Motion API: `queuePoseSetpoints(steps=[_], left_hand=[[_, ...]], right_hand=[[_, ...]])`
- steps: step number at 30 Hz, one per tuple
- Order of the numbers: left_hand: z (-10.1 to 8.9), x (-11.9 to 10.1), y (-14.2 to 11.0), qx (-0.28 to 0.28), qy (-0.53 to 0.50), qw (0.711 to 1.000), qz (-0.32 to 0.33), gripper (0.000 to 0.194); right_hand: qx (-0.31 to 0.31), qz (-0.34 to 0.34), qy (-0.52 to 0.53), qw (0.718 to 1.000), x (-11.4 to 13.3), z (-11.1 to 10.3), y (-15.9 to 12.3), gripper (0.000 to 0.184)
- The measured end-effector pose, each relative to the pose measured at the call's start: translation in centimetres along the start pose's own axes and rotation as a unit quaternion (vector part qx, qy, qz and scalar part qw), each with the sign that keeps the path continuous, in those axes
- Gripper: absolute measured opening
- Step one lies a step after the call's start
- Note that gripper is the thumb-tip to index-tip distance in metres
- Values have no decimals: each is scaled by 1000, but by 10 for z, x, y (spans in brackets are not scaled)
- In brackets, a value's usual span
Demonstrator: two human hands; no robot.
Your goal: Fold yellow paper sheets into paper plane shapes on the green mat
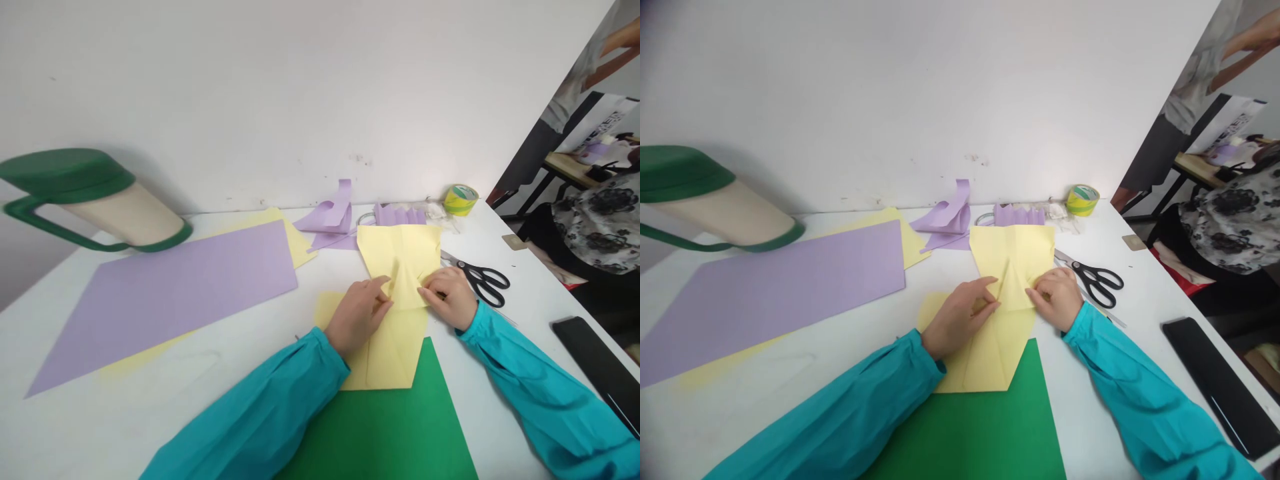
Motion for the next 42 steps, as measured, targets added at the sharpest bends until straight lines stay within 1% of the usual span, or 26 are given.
queuePoseSetpoints(steps=[2,4,5,8,10,16,23,34,40,42], left_hand=[[2,-1,-1,2,10,1000,-3,29],[3,-6,0,14,20,1000,14,19],[3,-9,0,22,25,999,30,17],[3,-18,-1,42,38,995,81,21],[3,-20,-1,46,42,993,98,21],[-1,-15,0,21,26,996,80,22],[-3,-12,0,9,38,997,67,23],[-6,-7,2,25,49,997,62,22],[-6,-11,1,30,51,996,69,19],[-6,-15,1,29,51,995,85,19]], right_hand=[[-3,36,-27,999,-4,3,-2,29],[-4,51,-39,998,-5,5,-3,30],[-6,52,-44,998,-5,5,-3,30],[-11,42,-68,997,-2,5,-3,29],[-15,37,-90,995,-1,4,-4,27],[-9,54,-101,993,-2,4,-3,22],[-13,45,-85,995,-1,3,-3,22],[-6,38,-80,996,-2,3,-3,23],[-10,35,-87,996,-1,3,-3,23],[-6,35,-89,995,-2,3,-3,23]])
Point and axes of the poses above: each hand's wrist, its own y-axis towards the middle knuckle, its own z-axis out of the palm, x = y × z, the point moved 7 cm from there along y, towards the middle knuckle, and after that the axes turned 6 degrees about y, right-handed, at the moved point
